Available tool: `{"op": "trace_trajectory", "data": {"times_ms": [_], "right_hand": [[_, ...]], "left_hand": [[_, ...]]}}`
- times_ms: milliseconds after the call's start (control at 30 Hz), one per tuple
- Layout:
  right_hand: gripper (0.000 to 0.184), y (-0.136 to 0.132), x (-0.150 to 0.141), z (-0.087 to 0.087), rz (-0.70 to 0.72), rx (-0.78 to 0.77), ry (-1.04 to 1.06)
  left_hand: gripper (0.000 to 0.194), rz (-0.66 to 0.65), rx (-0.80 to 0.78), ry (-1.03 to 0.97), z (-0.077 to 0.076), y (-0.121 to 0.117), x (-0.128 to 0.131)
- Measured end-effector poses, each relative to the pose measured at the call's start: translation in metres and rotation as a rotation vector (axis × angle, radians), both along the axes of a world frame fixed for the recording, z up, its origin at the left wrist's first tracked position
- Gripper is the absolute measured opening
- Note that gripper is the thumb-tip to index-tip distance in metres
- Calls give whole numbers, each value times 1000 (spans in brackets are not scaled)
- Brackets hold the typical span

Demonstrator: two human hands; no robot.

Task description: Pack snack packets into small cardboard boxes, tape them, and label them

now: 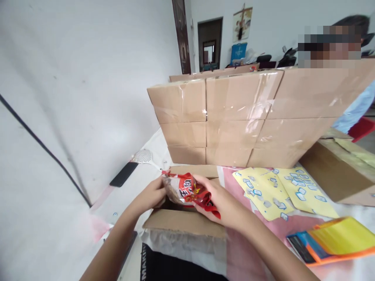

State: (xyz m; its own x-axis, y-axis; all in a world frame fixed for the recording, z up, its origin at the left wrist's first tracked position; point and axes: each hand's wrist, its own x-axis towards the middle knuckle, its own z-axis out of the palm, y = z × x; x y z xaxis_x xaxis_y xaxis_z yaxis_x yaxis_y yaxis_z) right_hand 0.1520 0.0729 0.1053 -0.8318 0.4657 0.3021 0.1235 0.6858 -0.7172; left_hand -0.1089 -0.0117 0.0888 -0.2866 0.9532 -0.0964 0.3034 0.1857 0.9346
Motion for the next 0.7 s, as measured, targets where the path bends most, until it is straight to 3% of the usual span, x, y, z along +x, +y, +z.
{"op": "trace_trajectory", "data": {"times_ms": [133, 300, 433, 533, 633, 700], "right_hand": [[45, 9, 3, 14, -19, 189, -323], [49, 20, -12, 26, 5, 375, -619], [41, 29, -17, 26, 187, 593, -602], [37, 27, -13, 34, 341, 768, -546], [18, 21, 3, 50, 425, 802, -439], [13, 19, 21, 56, 365, 762, -377]], "left_hand": [[79, 137, -106, -427, 1, -20, -24], [86, 120, -131, -428, -1, -33, -32], [81, 130, -117, -371, -1, -35, -31], [65, 136, -143, -276, -6, -37, -32], [53, 139, -139, -180, -7, -40, -30], [58, 114, -88, -163, -3, -40, -28]]}}
